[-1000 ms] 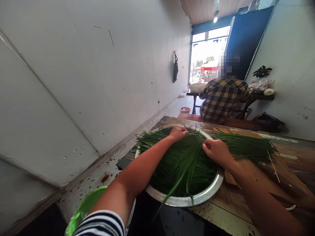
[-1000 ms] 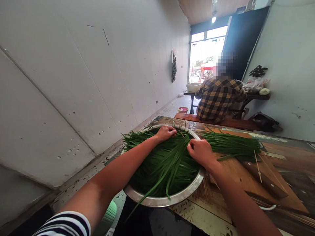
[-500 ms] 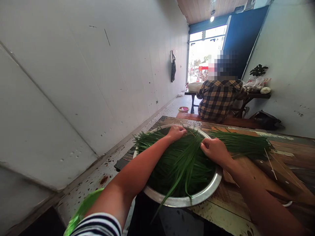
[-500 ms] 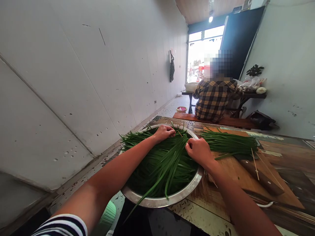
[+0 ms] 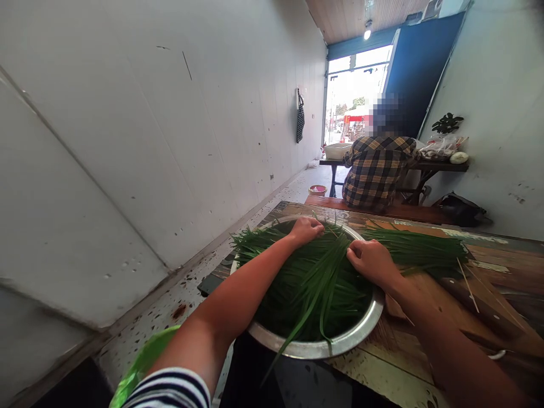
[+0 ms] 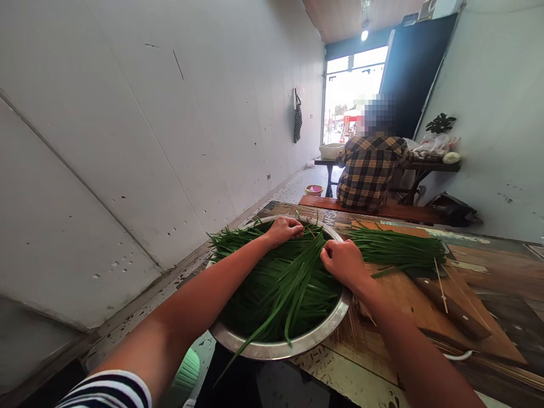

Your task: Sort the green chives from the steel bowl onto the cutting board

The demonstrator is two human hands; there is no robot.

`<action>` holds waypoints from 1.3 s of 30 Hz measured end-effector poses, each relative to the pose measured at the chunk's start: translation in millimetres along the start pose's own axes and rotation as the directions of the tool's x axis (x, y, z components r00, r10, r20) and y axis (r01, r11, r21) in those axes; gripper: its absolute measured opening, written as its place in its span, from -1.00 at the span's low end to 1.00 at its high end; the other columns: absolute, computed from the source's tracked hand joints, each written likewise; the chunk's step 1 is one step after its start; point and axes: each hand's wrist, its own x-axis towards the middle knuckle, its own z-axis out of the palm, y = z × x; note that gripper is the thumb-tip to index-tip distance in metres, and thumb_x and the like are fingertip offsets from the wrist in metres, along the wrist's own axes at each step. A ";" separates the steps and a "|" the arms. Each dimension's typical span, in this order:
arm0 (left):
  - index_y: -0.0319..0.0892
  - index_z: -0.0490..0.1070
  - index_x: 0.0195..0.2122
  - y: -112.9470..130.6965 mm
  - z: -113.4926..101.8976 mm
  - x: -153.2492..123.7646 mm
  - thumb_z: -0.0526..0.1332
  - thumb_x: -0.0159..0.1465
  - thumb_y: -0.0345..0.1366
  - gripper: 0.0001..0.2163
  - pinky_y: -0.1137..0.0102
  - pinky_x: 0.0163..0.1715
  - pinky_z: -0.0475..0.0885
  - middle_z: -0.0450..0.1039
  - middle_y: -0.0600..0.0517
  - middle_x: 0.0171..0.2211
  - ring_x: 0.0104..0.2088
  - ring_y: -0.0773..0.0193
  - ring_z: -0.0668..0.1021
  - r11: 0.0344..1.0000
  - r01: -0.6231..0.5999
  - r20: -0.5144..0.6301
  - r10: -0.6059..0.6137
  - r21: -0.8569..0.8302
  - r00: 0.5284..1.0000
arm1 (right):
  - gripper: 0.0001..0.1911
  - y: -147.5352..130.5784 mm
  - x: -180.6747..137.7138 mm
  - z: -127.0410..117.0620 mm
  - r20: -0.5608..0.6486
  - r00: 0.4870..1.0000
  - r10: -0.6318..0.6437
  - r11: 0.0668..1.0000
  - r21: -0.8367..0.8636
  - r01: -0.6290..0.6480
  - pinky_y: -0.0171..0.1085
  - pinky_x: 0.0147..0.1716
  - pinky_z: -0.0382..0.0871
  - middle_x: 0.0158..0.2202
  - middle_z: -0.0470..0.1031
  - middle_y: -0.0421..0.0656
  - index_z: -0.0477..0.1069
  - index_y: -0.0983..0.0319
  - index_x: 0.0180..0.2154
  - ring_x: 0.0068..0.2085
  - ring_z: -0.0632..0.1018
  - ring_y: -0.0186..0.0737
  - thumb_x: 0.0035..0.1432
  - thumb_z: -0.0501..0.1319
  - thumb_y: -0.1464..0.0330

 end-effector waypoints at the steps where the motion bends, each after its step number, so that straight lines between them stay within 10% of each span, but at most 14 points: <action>1: -0.29 0.52 -0.38 -0.2 0.1 0.0 0.19 0.16 -0.31 -0.84 0.50 -0.44 0.41 0.54 -0.01 -0.46 -0.48 0.39 0.51 1.000 -0.004 0.000 0.004 0.002 1.000 | -0.71 0.4 0.1 0.5 -0.002 1.000 0.001 1.000 -0.002 -0.001 -0.31 -0.39 0.14 -0.56 0.50 -0.19 0.43 0.20 -0.54 -0.52 0.39 -0.30 0.11 0.02 0.31; 34: -0.24 0.56 -0.25 4.3 -0.4 -1.4 0.19 0.12 -0.36 -0.79 0.48 -0.24 0.43 0.58 0.01 -0.37 -0.36 0.33 0.54 0.949 -0.165 -0.015 0.175 0.269 0.984 | -0.69 1.6 0.7 2.5 0.004 1.000 0.004 1.000 -0.025 -0.004 -0.31 -0.39 0.12 -0.55 0.51 -0.18 0.44 0.21 -0.52 -0.50 0.41 -0.29 0.13 0.02 0.30; 39: -0.18 0.57 -0.26 19.8 0.9 -11.0 0.19 0.13 -0.35 -0.80 0.51 -0.12 0.39 0.58 0.04 -0.26 -0.23 0.32 0.54 0.924 -0.274 0.146 0.242 0.266 0.959 | -0.68 5.0 1.5 5.6 0.005 1.000 0.007 1.000 -0.029 -0.006 -0.30 -0.32 0.14 -0.50 0.54 -0.15 0.48 0.23 -0.43 -0.46 0.45 -0.27 0.16 0.00 0.29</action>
